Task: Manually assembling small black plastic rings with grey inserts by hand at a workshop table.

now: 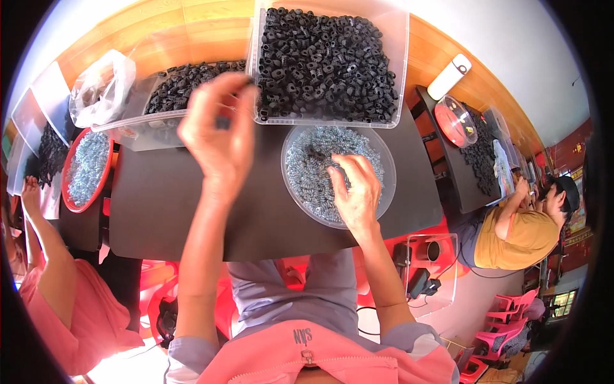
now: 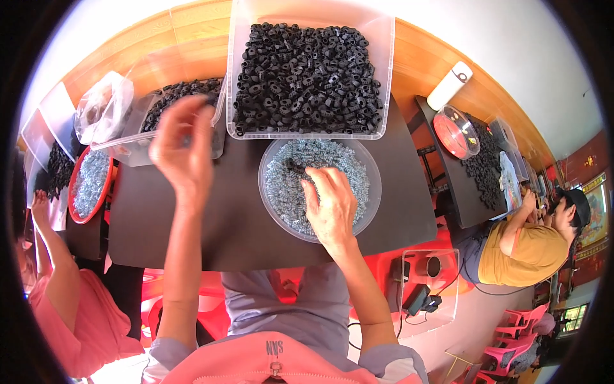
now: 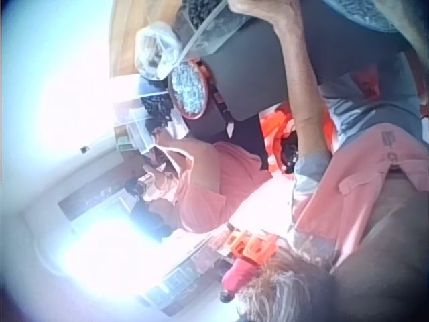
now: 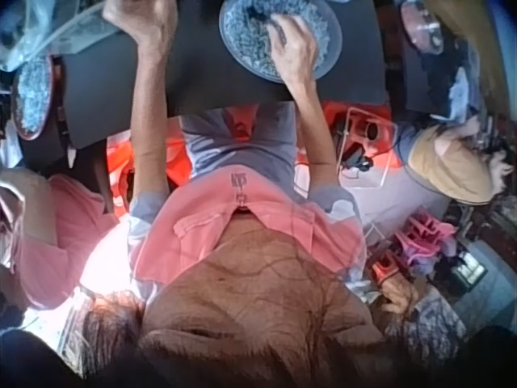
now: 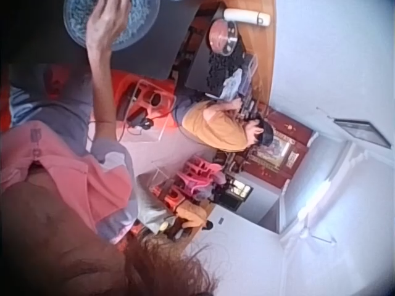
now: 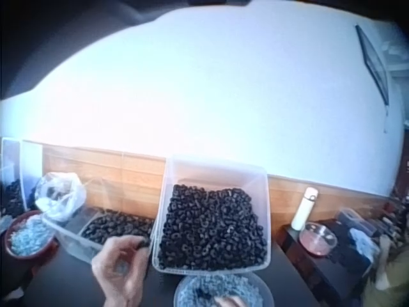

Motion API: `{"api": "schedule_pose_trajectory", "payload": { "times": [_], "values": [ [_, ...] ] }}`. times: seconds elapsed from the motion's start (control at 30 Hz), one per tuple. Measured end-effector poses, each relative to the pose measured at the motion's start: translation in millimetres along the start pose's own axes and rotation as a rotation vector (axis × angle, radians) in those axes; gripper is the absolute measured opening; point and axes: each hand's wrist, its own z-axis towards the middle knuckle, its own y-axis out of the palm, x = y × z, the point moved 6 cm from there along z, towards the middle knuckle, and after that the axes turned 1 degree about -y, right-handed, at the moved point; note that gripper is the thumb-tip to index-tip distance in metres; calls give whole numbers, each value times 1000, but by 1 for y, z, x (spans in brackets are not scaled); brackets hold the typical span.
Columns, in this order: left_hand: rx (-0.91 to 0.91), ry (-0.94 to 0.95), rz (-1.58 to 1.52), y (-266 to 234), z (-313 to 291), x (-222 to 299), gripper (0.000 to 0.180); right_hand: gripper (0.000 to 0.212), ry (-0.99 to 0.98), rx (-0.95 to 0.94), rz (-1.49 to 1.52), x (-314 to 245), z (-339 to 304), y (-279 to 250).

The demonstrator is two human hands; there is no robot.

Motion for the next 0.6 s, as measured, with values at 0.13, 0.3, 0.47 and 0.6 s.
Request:
{"api": "schedule_pose_trajectory", "payload": {
  "times": [0.13, 0.3, 0.47, 0.6],
  "values": [
    [91, -82, 198, -22, 45, -22, 23, 15, 44, 8, 28, 8, -5, -1],
    [40, 199, 478, -2, 37, -23, 37, 10, 88, 16, 86, 19, -7, -3],
    [-474, 116, 112, 62, -27, -2, 19, 9, 181, -18, 40, 42, -9, -13],
    [-1014, 49, 316, 101, -92, -24, 17, 9, 236, -106, 60, 47, -13, -12]
  ]
}}
